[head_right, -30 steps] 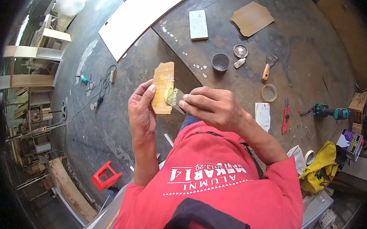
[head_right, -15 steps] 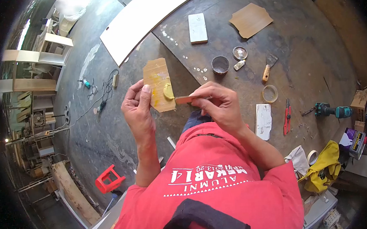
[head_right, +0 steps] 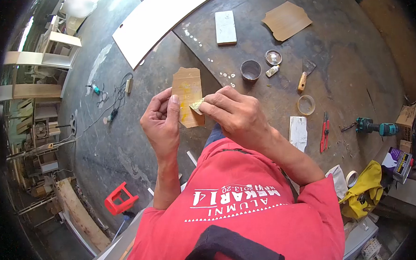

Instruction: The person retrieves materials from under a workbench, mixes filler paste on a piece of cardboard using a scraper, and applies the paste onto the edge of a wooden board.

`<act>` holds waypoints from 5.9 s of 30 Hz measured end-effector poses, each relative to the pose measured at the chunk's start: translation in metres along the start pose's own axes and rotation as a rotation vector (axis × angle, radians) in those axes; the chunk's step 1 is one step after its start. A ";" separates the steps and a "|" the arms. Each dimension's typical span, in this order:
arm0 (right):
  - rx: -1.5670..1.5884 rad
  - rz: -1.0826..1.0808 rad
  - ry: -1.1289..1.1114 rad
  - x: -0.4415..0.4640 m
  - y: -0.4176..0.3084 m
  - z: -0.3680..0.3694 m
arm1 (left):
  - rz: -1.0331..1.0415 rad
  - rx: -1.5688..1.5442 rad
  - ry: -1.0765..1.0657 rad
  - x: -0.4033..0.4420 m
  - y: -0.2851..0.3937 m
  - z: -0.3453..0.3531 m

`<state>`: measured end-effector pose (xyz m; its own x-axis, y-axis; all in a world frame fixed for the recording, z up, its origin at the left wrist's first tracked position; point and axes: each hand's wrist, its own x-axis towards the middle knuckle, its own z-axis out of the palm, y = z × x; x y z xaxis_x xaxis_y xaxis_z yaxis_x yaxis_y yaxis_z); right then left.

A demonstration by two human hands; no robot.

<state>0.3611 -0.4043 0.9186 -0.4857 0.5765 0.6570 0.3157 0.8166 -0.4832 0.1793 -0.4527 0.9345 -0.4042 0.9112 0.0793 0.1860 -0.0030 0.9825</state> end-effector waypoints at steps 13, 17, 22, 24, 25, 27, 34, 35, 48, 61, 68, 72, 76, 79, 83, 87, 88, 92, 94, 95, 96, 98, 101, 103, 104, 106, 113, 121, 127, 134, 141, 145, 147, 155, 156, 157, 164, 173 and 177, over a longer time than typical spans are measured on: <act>0.276 0.056 0.149 -0.006 0.011 -0.005 | -0.278 -0.305 -0.039 0.007 -0.038 -0.011; 0.067 -0.143 0.083 -0.019 0.014 0.011 | -0.431 -0.631 -0.069 0.007 -0.036 -0.010; 0.036 -0.207 0.047 -0.026 0.015 0.000 | -0.422 -0.665 -0.028 0.005 -0.031 -0.013; 0.007 -0.210 -0.007 -0.029 0.015 -0.006 | -0.411 -0.680 -0.010 0.005 -0.032 -0.015; 0.002 -0.214 -0.008 -0.029 0.012 -0.007 | -0.378 -0.654 -0.019 0.006 -0.031 -0.017; 0.347 0.238 -0.017 -0.029 0.002 -0.011 | -0.344 -0.633 -0.023 0.006 -0.030 -0.018; 1.132 1.084 -0.214 -0.016 0.006 -0.012 | -0.334 -0.641 -0.108 0.000 -0.028 -0.017; 1.153 1.111 -0.261 -0.022 0.011 -0.010 | -0.323 -0.674 -0.074 0.001 -0.030 -0.020; 1.463 1.339 0.288 -0.055 0.040 0.047 | -0.340 -0.436 -0.354 -0.022 -0.059 -0.002; 1.491 1.240 0.161 -0.073 0.059 0.077 | -0.372 -0.312 -0.327 -0.014 -0.063 0.001; 1.124 1.151 0.055 -0.063 0.079 0.057 | -0.390 -0.331 -0.212 -0.007 -0.068 0.002; 0.278 0.978 0.234 -0.091 0.166 0.033 | -0.430 -0.355 -0.088 0.001 -0.082 -0.022; -0.134 1.082 0.191 -0.119 0.227 0.015 | -0.442 -0.406 -0.009 0.006 -0.095 -0.041; -0.267 1.125 0.117 -0.127 0.243 0.015 | -0.453 -0.425 0.021 0.009 -0.092 -0.047; -0.534 0.968 0.144 -0.120 0.248 0.024 | -0.441 -0.405 0.073 0.014 -0.096 -0.052; -0.593 0.919 -0.024 -0.107 0.258 0.031 | -0.453 -0.400 0.052 0.018 -0.095 -0.046; -0.591 0.918 -0.023 -0.105 0.261 0.030 | -0.456 -0.394 0.046 0.019 -0.093 -0.045; -0.408 0.893 0.031 -0.105 0.269 0.022 | -0.432 -0.406 0.054 0.022 -0.093 -0.045; 0.253 1.058 0.280 -0.102 0.269 0.017 | -0.447 -0.403 0.061 0.021 -0.094 -0.046; 0.253 1.053 0.271 -0.098 0.260 0.010 | -0.447 -0.408 0.070 0.020 -0.095 -0.046; 0.726 1.051 0.387 -0.095 0.248 0.000 | -0.460 -0.404 0.081 0.020 -0.096 -0.045; 1.305 0.976 0.513 -0.090 0.224 -0.012 | -0.478 -0.404 0.093 0.018 -0.100 -0.045; 1.356 0.949 0.466 -0.088 0.209 -0.017 | -0.481 -0.377 0.052 0.019 -0.107 -0.049; 1.119 0.984 0.382 -0.089 0.209 -0.012 | -0.468 -0.353 0.051 0.020 -0.108 -0.047; 0.882 1.003 0.304 -0.088 0.207 -0.009 | -0.470 -0.354 0.063 0.020 -0.106 -0.045; 0.625 0.961 0.223 -0.086 0.201 0.003 | -0.456 -0.406 0.053 0.019 -0.099 -0.040; 0.129 0.758 0.131 -0.092 0.181 0.028 | -0.450 -0.418 0.091 0.010 -0.102 -0.048; -0.145 0.570 0.084 -0.118 0.185 0.028 | -0.475 -0.437 0.092 0.005 -0.110 -0.058; -0.202 0.546 0.077 -0.108 0.177 0.032 | -0.445 -0.465 0.076 0.007 -0.112 -0.048; 0.454 0.711 0.064 -0.103 0.146 0.057 | -0.488 -0.375 -0.138 0.004 -0.084 -0.042; 1.322 0.985 -0.141 -0.046 0.058 0.072 | -0.494 -0.486 -0.400 0.003 -0.070 -0.028; 1.430 1.021 -0.086 -0.043 0.054 0.089 | -0.453 -0.445 -0.406 0.005 -0.071 -0.038; 1.477 1.146 0.099 -0.042 0.054 0.103 | -0.444 -0.444 -0.392 0.006 -0.073 -0.046; 1.200 1.166 0.183 0.001 0.078 0.145 | -0.382 -0.566 -0.223 0.046 -0.118 -0.112; 1.129 1.172 0.177 0.009 0.079 0.155 | -0.401 -0.596 -0.123 0.056 -0.125 -0.129; 1.119 1.165 0.172 0.018 0.080 0.167 | -0.419 -0.626 -0.024 0.066 -0.132 -0.148; 0.818 1.042 -0.089 0.117 0.035 0.296 | -0.411 -0.700 0.282 0.128 -0.175 -0.309; 0.630 0.943 -0.235 0.225 -0.025 0.446 | -0.451 -0.616 0.329 0.205 -0.190 -0.455; 0.593 0.756 -0.186 0.267 -0.039 0.469 | -0.442 -0.572 0.273 0.253 -0.194 -0.478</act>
<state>-0.1630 -0.2948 0.8411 -0.4606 0.8873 -0.0225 0.1602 0.0582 -0.9854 -0.3872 -0.4181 0.8445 -0.5535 0.7436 -0.3751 -0.5059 0.0576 0.8607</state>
